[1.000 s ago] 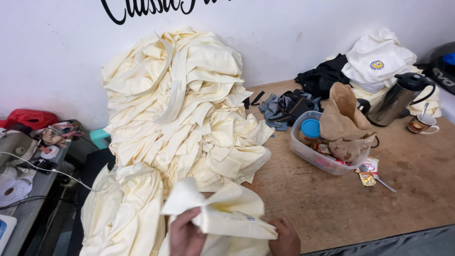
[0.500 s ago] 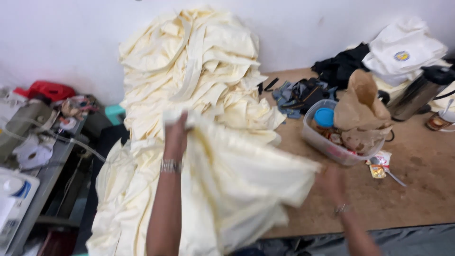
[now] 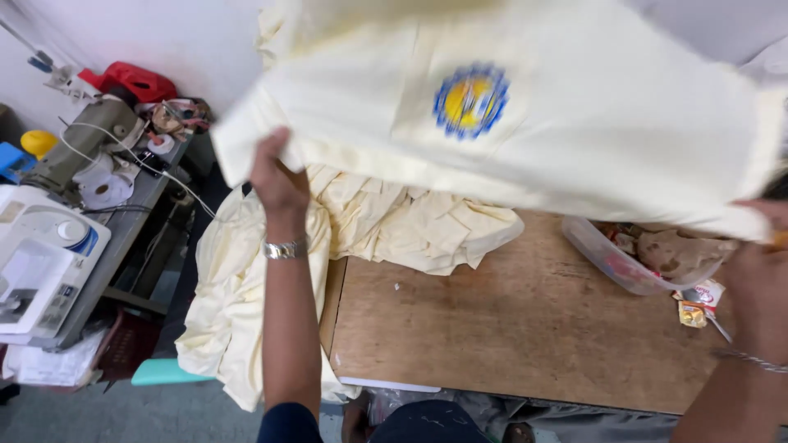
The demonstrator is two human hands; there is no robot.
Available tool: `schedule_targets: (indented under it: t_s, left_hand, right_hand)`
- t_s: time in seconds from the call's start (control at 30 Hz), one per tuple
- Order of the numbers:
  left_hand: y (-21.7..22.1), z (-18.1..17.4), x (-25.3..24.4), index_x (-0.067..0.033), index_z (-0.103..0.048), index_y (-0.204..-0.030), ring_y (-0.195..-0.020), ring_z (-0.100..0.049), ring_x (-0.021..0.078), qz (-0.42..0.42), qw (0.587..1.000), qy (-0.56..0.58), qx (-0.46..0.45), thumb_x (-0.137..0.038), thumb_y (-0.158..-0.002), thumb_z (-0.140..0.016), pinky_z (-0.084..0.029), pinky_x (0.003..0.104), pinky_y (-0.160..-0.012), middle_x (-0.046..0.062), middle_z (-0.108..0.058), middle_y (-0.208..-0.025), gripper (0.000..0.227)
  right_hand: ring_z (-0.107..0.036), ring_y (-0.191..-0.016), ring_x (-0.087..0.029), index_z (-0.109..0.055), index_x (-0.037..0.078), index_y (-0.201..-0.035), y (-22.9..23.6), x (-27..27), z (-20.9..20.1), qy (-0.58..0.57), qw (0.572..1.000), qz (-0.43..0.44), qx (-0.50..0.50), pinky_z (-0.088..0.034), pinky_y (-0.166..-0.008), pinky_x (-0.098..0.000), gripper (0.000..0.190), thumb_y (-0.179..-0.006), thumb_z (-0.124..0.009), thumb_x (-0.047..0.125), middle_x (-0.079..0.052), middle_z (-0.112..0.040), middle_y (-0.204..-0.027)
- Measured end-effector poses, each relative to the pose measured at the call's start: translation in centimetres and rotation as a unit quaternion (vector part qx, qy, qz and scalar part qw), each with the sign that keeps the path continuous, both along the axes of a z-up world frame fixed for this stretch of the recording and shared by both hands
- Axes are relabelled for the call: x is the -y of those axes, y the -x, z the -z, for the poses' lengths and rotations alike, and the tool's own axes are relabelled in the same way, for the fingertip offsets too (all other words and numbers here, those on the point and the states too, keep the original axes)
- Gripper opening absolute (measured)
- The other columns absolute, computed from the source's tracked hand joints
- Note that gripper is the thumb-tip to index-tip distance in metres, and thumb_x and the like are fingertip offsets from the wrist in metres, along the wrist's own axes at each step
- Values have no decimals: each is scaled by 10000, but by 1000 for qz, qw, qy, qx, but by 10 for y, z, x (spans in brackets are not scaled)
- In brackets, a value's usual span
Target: Measuring specific dimensions on fabric pieces using a measuring tape and marking them with a pencil for further processing.
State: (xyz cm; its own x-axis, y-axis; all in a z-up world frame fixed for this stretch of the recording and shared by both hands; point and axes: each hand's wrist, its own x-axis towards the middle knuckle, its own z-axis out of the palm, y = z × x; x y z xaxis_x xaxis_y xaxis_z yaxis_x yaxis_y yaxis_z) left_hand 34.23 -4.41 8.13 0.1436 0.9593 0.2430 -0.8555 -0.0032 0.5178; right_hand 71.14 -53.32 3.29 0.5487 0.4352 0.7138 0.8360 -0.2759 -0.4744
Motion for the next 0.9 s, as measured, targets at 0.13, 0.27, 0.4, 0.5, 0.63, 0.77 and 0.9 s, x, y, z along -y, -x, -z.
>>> schedule_targets:
  t_s: [0.13, 0.27, 0.4, 0.5, 0.63, 0.77, 0.9]
  left_hand:
    - [-13, 147, -19, 13, -771, -918, -1022, -707, 268, -13, 981, 191, -37, 36, -742, -736, -602, 338, -928, 131, -756, -996, 181]
    - [-19, 233, 14, -18, -701, -1160, -1159, -640, 206, -82, 964, 111, -227, 11, -783, -694, -509, 332, -1076, 81, -704, -1232, 379]
    - [-9, 228, 63, -40, -553, -1469, -1312, -609, 267, -26, 856, 255, -450, -182, -785, -752, -468, 346, -1125, 93, -632, -1454, 727]
    - [-8, 211, 73, -69, -611, -1400, -1069, -687, 247, 28, 838, 251, -483, -189, -855, -676, -635, 344, -690, 85, -696, -1298, 561]
    - [-37, 231, 30, 131, -497, -1397, -635, -745, 397, 37, 877, 205, -432, -165, -859, -797, -655, 438, -539, 309, -623, -1121, 683]
    - [-61, 194, -18, 120, -511, -1354, -628, -746, 395, 41, 926, 167, -336, -131, -888, -765, -680, 434, -525, 263, -635, -1078, 587]
    - [-44, 166, -20, 116, -561, -1290, -723, -754, 385, 15, 944, 197, -263, -128, -855, -807, -700, 397, -585, 227, -638, -1075, 556]
  right_hand:
    - [-712, -978, -329, -767, 236, -1319, -21, -28, 97, 191, 937, 175, -233, -504, -811, -486, 466, -940, -567, 55, -140, -775, -968]
    - [-389, -679, -117, -633, 159, -1144, -38, -43, 218, 4, 864, 22, -503, -267, -499, -284, 344, -875, -519, -22, -54, -606, -878]
    - [-182, -472, -79, -757, 69, -1079, -18, -53, 251, 11, 784, 75, -617, -106, -425, -263, 485, -864, -367, -123, -8, -379, -626]
    - [-232, -455, -58, -698, -40, -1030, -15, -55, 265, -6, 747, 45, -663, -99, -390, -247, 182, -912, -574, -103, -118, -594, -756]
    - [-347, -445, -39, -692, -91, -1031, -52, -60, 300, -8, 738, 31, -674, -264, -363, -206, 129, -955, -664, 9, -84, -572, -773]
    - [-367, -390, -94, -646, 101, -959, -76, -69, 254, -14, 784, 53, -618, -226, -364, -246, 103, -914, -701, 175, -20, -511, -618]
    - [-289, -427, -19, -552, 208, -950, -65, -59, 209, -117, 741, 13, -662, -178, -430, -149, 67, -915, -608, 218, 78, -423, -592]
